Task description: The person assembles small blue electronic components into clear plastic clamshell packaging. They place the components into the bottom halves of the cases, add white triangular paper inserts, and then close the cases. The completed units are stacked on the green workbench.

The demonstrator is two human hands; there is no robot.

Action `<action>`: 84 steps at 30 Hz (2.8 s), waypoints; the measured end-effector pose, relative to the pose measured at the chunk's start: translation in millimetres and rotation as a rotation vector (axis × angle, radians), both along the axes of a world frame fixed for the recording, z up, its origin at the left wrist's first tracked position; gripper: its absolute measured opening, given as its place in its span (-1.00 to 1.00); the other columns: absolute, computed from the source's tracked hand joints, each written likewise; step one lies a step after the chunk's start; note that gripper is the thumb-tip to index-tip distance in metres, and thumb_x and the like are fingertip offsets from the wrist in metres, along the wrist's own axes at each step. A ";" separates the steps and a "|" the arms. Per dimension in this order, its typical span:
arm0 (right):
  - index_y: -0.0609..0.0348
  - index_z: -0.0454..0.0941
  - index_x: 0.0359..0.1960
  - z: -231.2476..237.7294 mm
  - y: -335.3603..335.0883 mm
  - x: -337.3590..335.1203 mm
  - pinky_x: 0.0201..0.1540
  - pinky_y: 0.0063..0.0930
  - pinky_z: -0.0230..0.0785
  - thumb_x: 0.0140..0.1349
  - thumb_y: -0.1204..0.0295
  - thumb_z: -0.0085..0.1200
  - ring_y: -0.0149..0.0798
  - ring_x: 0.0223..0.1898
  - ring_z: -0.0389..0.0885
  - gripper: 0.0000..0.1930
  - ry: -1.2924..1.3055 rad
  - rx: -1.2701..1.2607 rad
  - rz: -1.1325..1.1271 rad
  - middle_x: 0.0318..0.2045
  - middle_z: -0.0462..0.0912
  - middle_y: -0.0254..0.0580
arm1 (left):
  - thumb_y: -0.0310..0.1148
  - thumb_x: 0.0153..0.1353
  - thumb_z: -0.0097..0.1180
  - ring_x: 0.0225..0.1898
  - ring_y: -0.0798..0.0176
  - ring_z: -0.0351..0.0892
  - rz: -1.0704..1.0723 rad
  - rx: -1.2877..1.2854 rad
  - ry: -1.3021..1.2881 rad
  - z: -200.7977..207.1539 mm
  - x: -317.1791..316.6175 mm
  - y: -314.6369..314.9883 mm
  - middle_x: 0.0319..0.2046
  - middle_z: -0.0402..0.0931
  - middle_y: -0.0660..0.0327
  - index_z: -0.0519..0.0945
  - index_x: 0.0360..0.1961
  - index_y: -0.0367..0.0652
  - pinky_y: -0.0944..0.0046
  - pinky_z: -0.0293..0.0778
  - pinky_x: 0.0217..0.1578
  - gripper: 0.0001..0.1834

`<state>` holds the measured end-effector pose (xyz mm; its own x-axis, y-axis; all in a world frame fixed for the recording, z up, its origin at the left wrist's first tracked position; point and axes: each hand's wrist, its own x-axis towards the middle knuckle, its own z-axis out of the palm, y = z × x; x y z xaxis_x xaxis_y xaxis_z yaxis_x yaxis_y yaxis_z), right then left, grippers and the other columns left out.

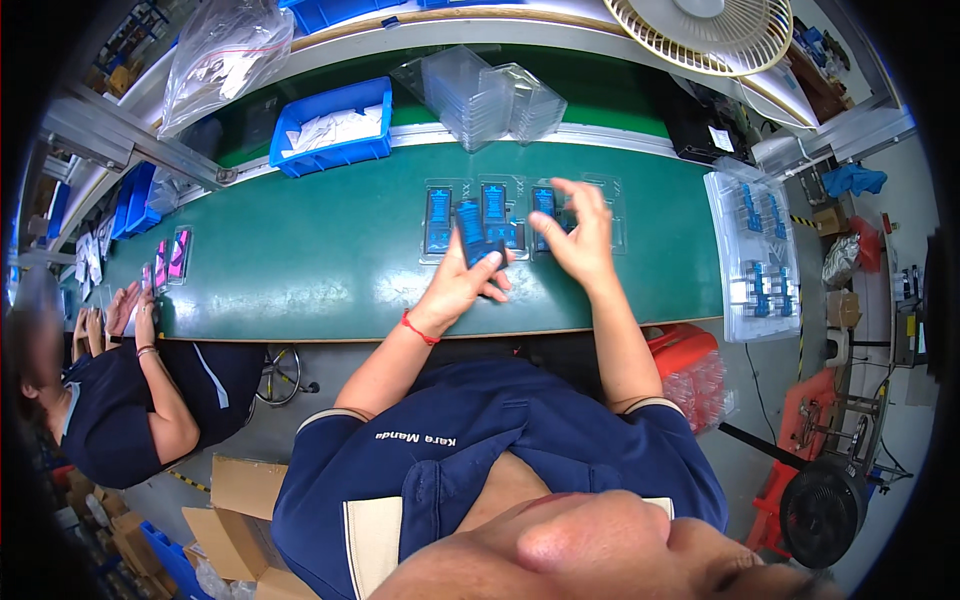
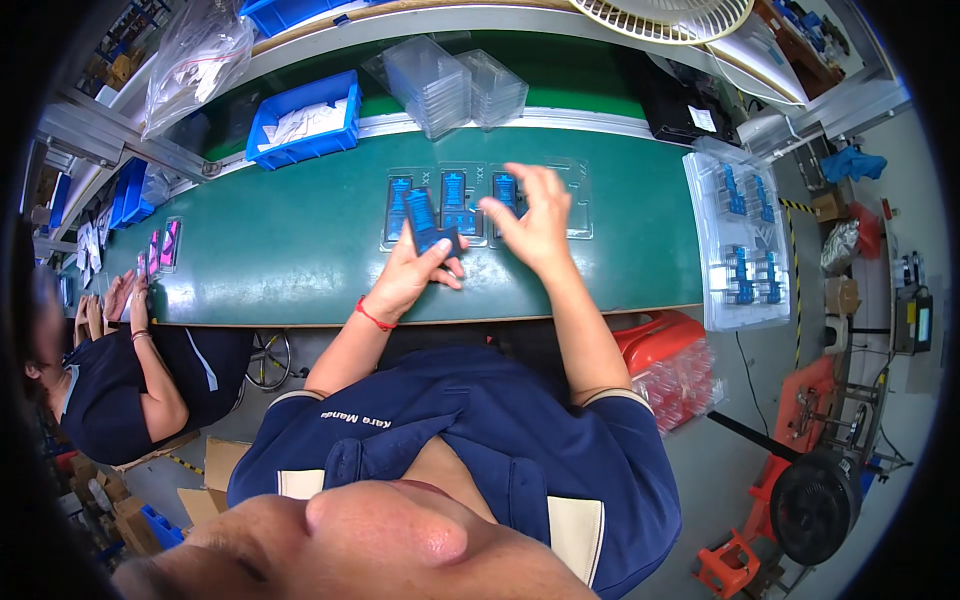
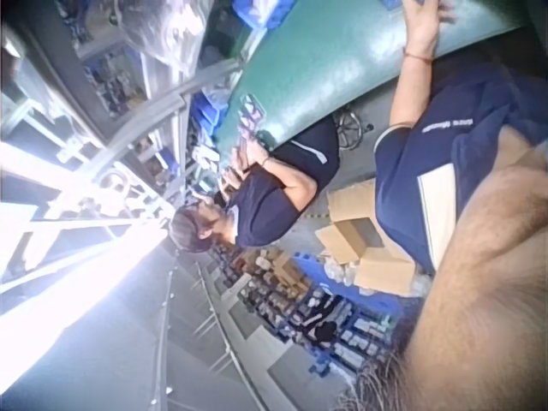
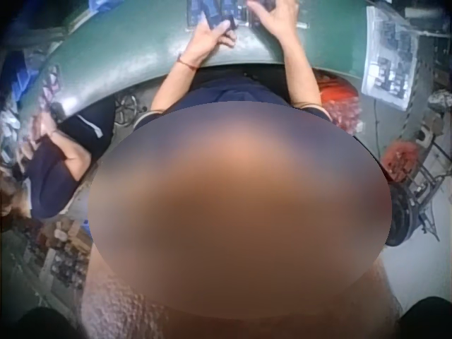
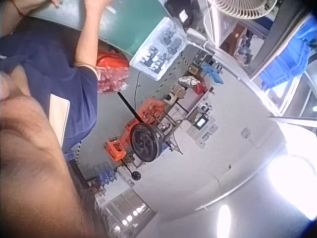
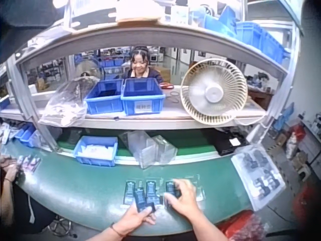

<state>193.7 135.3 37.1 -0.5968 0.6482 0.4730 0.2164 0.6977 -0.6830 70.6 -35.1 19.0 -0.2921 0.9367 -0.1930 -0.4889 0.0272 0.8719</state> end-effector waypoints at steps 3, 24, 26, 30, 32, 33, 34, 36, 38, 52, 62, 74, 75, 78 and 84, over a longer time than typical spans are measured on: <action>0.17 0.51 0.01 -1.9 -34.9 1.5 -0.25 -0.51 0.40 0.05 0.49 0.29 -0.42 -0.32 0.47 -0.56 0.155 -0.709 0.303 -0.20 0.54 -0.24 | -0.46 0.33 0.02 -0.32 0.33 0.58 -0.121 0.011 0.101 4.4 19.8 15.4 -0.10 0.44 0.06 -0.29 0.44 0.10 0.31 0.64 -0.42 -0.13; -0.11 0.62 0.04 -26.2 55.0 48.5 0.07 -0.24 0.14 0.00 0.25 0.33 -0.15 -0.08 0.37 -0.52 -0.357 0.194 -0.097 -0.13 0.41 -0.18 | 0.16 -0.17 0.37 0.13 -0.11 0.47 -0.095 -1.012 1.590 41.0 -329.4 48.1 0.12 0.44 -0.16 0.55 0.04 -0.38 0.11 0.38 0.14 -0.11; -0.08 0.61 0.04 -26.9 55.2 47.4 0.06 -0.25 0.14 0.02 0.25 0.31 -0.15 -0.10 0.37 -0.53 -0.338 0.207 -0.089 -0.13 0.41 -0.17 | 0.02 -0.08 0.33 0.07 -0.12 0.52 -0.101 -1.054 1.602 33.7 -333.4 54.3 0.03 0.51 -0.18 0.62 -0.06 -0.35 0.09 0.43 0.09 -0.32; -0.05 0.61 0.04 -26.9 56.1 45.1 0.04 -0.26 0.15 0.03 0.25 0.30 -0.16 -0.11 0.38 -0.53 -0.325 0.227 -0.075 -0.15 0.42 -0.17 | -0.27 0.03 0.18 -0.06 -0.11 0.60 0.237 -1.036 1.591 24.6 -333.4 52.2 -0.12 0.59 -0.12 0.70 -0.21 -0.20 0.06 0.50 0.00 -0.68; -0.06 0.60 0.05 -26.7 57.4 46.1 0.05 -0.28 0.16 0.05 0.27 0.30 -0.17 -0.08 0.38 -0.54 -0.336 0.212 -0.084 -0.16 0.42 -0.19 | -0.42 0.09 0.06 -0.06 -0.11 0.61 0.311 -0.946 1.597 31.7 -321.6 48.8 -0.11 0.59 -0.11 0.70 -0.20 -0.16 0.03 0.52 -0.02 -0.73; -0.06 0.61 0.05 -25.6 57.5 46.4 0.04 -0.28 0.16 0.05 0.27 0.30 -0.17 -0.09 0.38 -0.54 -0.344 0.205 -0.089 -0.17 0.43 -0.19 | -0.34 0.01 0.15 -0.22 -0.05 0.65 0.463 -0.900 1.645 35.7 -313.8 46.7 -0.31 0.66 0.02 0.75 -0.38 -0.06 0.10 0.54 -0.12 -0.81; -0.06 0.61 0.04 -26.7 57.6 46.0 0.04 -0.27 0.16 0.04 0.26 0.29 -0.17 -0.10 0.38 -0.54 -0.336 0.201 -0.087 -0.16 0.43 -0.19 | -0.31 0.00 0.17 -0.24 -0.04 0.66 0.479 -0.825 1.620 38.7 -313.5 43.6 -0.32 0.66 0.01 0.75 -0.36 -0.07 0.10 0.54 -0.12 -0.80; -0.06 0.62 0.03 -28.1 58.1 45.4 0.03 -0.26 0.16 0.04 0.24 0.29 -0.16 -0.12 0.38 -0.54 -0.324 0.196 -0.084 -0.15 0.43 -0.18 | -0.25 0.00 0.21 -0.26 -0.03 0.66 0.511 -0.675 1.564 41.9 -315.3 34.7 -0.35 0.66 0.00 0.74 -0.34 -0.07 0.12 0.55 -0.14 -0.77; -0.06 0.62 0.03 -29.0 57.7 45.5 0.04 -0.26 0.16 0.03 0.24 0.30 -0.16 -0.11 0.38 -0.54 -0.314 0.195 -0.082 -0.15 0.43 -0.18 | -0.20 0.00 0.27 -0.33 0.12 0.70 0.607 -0.527 1.402 36.9 -319.5 30.7 -0.39 0.69 0.07 0.75 -0.34 -0.10 0.21 0.55 -0.17 -0.75; 0.14 0.62 -0.04 -17.3 49.0 28.9 -0.03 -0.33 0.34 0.07 0.38 0.30 -0.18 -0.16 0.50 -0.62 -0.034 0.142 -0.136 -0.24 0.54 -0.16 | -0.46 0.32 0.04 -0.21 0.11 0.69 0.634 -0.118 0.350 63.4 -272.6 19.7 -0.14 0.57 0.04 0.42 0.02 -0.32 0.34 0.65 -0.45 -0.72; 0.25 0.65 -0.18 -24.3 -38.9 -124.9 -0.22 -0.48 0.38 0.17 0.45 0.21 -0.43 -0.33 0.58 -0.79 0.228 -0.770 0.359 -0.40 0.69 -0.24 | -0.53 0.30 0.03 -0.28 0.22 0.69 0.276 -0.034 0.308 30.3 -108.2 -8.7 -0.24 0.62 0.05 0.46 -0.07 -0.31 0.39 0.64 -0.44 -0.80; 0.11 0.67 -0.36 -7.9 -47.7 -99.0 -0.04 -0.26 0.22 0.10 0.35 0.24 -0.24 -0.25 0.52 -0.86 0.000 -0.330 0.387 -0.42 0.66 -0.27 | -0.67 0.26 -0.03 -0.19 0.23 0.66 0.268 -0.024 0.289 15.1 -73.6 -22.7 -0.17 0.59 0.05 0.24 0.22 -0.26 0.36 0.66 -0.30 -0.50; 0.13 0.66 -0.37 -13.4 -44.0 -97.4 -0.07 -0.28 0.26 0.10 0.37 0.24 -0.24 -0.26 0.53 -0.87 0.027 -0.418 0.436 -0.43 0.65 -0.27 | -0.67 0.26 -0.04 -0.18 0.23 0.66 0.243 -0.009 0.284 17.0 -69.0 -19.0 -0.17 0.59 0.04 0.22 0.25 -0.26 0.36 0.66 -0.29 -0.48; 0.18 0.63 -0.41 -20.8 -37.5 -84.8 -0.14 -0.33 0.35 0.11 0.46 0.22 -0.24 -0.33 0.55 -0.93 0.144 -0.606 0.407 -0.46 0.63 -0.26 | -0.68 0.26 -0.04 -0.18 0.24 0.65 0.196 -0.002 0.287 16.6 -62.8 -11.8 -0.18 0.60 0.03 0.19 0.29 -0.24 0.36 0.64 -0.31 -0.43; 0.09 0.65 -0.42 -9.2 -28.7 -39.4 0.05 -0.18 0.14 0.00 0.34 0.31 -0.16 -0.13 0.47 -0.85 -0.150 0.580 0.122 -0.35 0.60 -0.32 | -0.67 0.25 0.01 -0.24 0.28 0.66 0.218 -0.060 0.288 16.5 -61.9 -7.1 -0.24 0.62 0.04 0.25 0.26 -0.26 0.40 0.63 -0.38 -0.46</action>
<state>154.3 106.7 27.9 -0.7378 0.2333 0.6334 0.1763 0.9724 -0.1528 8.8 -42.2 35.5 -0.5344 0.8357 -0.1265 -0.2231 0.0049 0.9748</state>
